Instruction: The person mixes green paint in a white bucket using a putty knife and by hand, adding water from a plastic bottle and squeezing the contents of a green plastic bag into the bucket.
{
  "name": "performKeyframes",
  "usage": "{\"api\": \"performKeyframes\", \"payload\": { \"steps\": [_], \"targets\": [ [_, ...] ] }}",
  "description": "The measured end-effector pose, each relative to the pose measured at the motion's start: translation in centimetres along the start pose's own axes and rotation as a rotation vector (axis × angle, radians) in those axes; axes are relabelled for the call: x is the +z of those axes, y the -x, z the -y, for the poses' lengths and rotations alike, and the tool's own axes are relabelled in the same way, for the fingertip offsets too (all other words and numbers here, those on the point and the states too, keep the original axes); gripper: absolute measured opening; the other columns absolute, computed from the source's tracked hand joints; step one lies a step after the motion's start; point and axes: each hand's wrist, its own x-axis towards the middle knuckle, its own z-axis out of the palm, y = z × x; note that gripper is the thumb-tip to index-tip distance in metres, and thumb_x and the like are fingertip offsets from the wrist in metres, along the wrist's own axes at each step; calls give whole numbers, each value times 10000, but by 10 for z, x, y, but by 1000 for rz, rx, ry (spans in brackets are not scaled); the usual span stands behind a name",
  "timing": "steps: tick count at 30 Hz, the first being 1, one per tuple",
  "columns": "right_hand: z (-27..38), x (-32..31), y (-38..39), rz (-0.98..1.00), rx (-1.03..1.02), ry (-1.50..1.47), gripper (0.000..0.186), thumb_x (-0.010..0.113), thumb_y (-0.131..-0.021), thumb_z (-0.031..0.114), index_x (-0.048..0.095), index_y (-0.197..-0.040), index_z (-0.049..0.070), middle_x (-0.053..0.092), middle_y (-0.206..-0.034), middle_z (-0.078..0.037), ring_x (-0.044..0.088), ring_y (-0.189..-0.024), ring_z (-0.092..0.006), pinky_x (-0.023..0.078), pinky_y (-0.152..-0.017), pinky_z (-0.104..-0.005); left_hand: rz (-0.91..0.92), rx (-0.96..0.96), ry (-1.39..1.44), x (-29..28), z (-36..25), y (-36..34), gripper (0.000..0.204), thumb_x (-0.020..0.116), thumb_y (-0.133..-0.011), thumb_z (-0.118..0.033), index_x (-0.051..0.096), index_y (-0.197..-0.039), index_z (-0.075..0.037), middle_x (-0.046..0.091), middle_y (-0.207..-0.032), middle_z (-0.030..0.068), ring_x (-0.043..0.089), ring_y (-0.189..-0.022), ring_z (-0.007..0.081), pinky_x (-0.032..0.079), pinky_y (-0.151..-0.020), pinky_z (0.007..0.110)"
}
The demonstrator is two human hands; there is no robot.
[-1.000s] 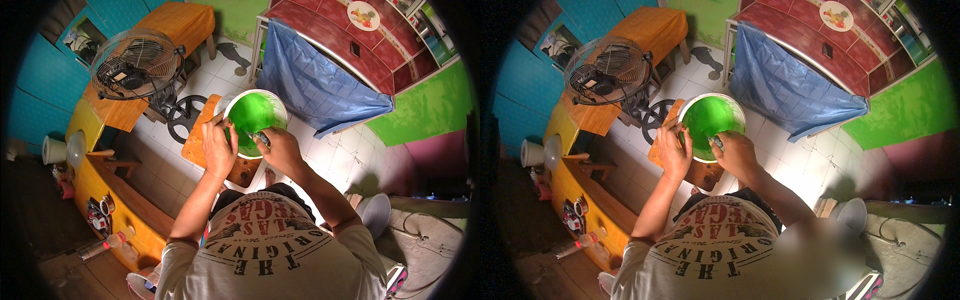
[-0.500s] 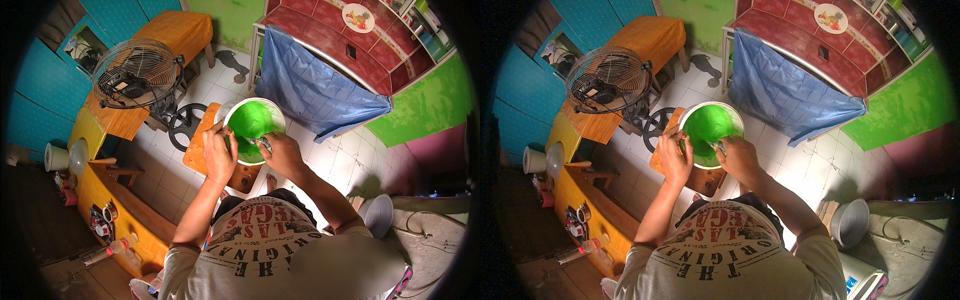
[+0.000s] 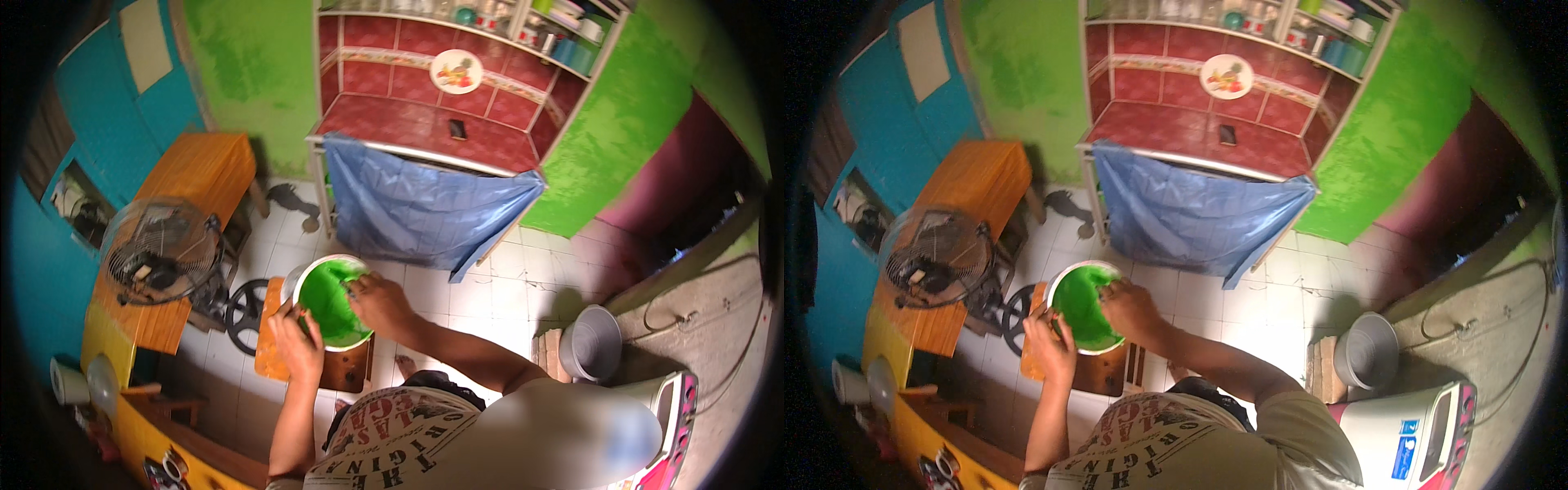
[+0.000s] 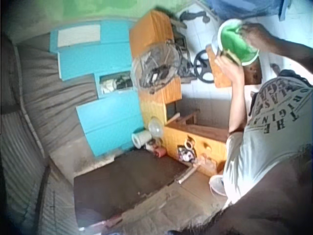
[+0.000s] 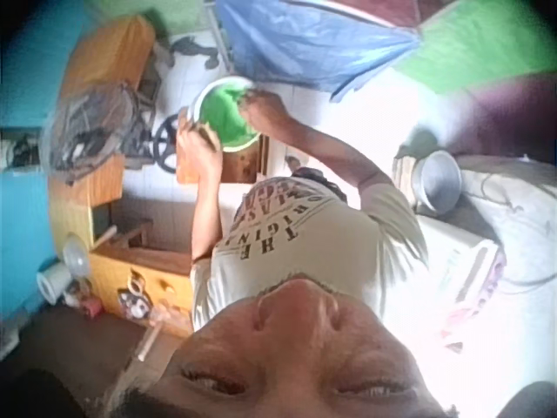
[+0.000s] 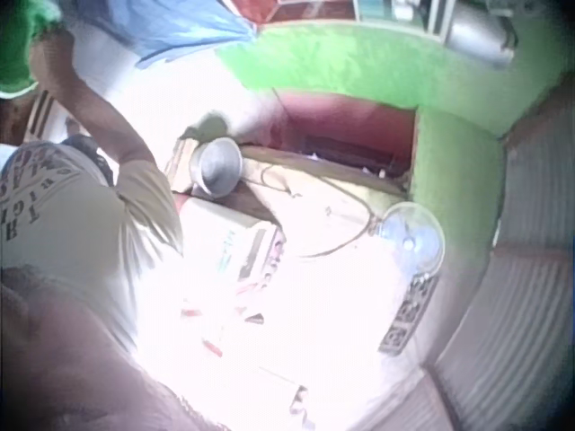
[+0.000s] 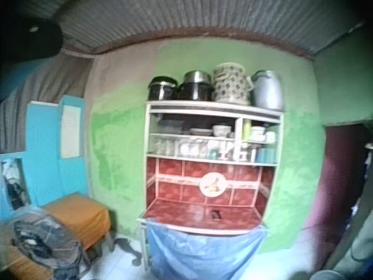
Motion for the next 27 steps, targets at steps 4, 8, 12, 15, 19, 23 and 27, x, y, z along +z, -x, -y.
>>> {"api": "performKeyframes", "payload": {
  "steps": [4,8,12,15,19,23,27],
  "targets": [
    [-2,9,15,204,60,60,286,680,-912,258,707,-1056,12,695,-932,-152,675,-910,-323,572,-764,-443,32,15,22,5,-2,1,178,616,-981,-74,578,-1091,60,616,-1196,245,563,-1045,429,459,-915,502],
    [16,16,24,265,177,-157,296,661,-932,269,686,-999,-18,720,-950,-206,702,-924,-377,572,-808,-479,5,16,5,3,8,7,172,610,-978,-51,574,-1099,66,607,-1176,270,559,-1088,449,446,-951,535],
    [19,21,34,67,174,-259,300,676,-899,273,693,-910,-26,702,-813,-234,704,-767,-419,574,-737,-509,39,-36,49,6,4,6,155,612,-974,-44,557,-1062,72,604,-1180,280,558,-1100,452,445,-969,529],
    [28,11,28,136,249,-336,304,683,-903,283,690,-925,-21,698,-815,-236,703,-782,-424,569,-735,-515,32,-18,49,6,9,6,152,608,-976,-47,553,-1054,71,598,-1178,274,556,-1103,452,445,-965,528],
    [26,18,31,135,209,-392,335,677,-945,316,690,-1064,4,699,-837,-215,696,-790,-411,558,-736,-500,61,-8,5,6,10,5,148,598,-981,-58,550,-1035,70,589,-1167,266,556,-1091,449,443,-962,523],
    [18,25,36,167,192,-263,318,677,-935,305,699,-1070,18,696,-871,-200,696,-834,-400,562,-763,-496,47,20,31,8,11,4,152,591,-988,-70,541,-1022,70,587,-1159,263,551,-1092,445,445,-955,521],
    [8,24,37,161,201,-146,292,679,-926,282,697,-1041,15,697,-902,-188,700,-860,-385,565,-772,-491,55,22,55,6,7,3,151,586,-988,-70,535,-1004,70,587,-1154,262,551,-1083,440,448,-950,516]
  ]
}}
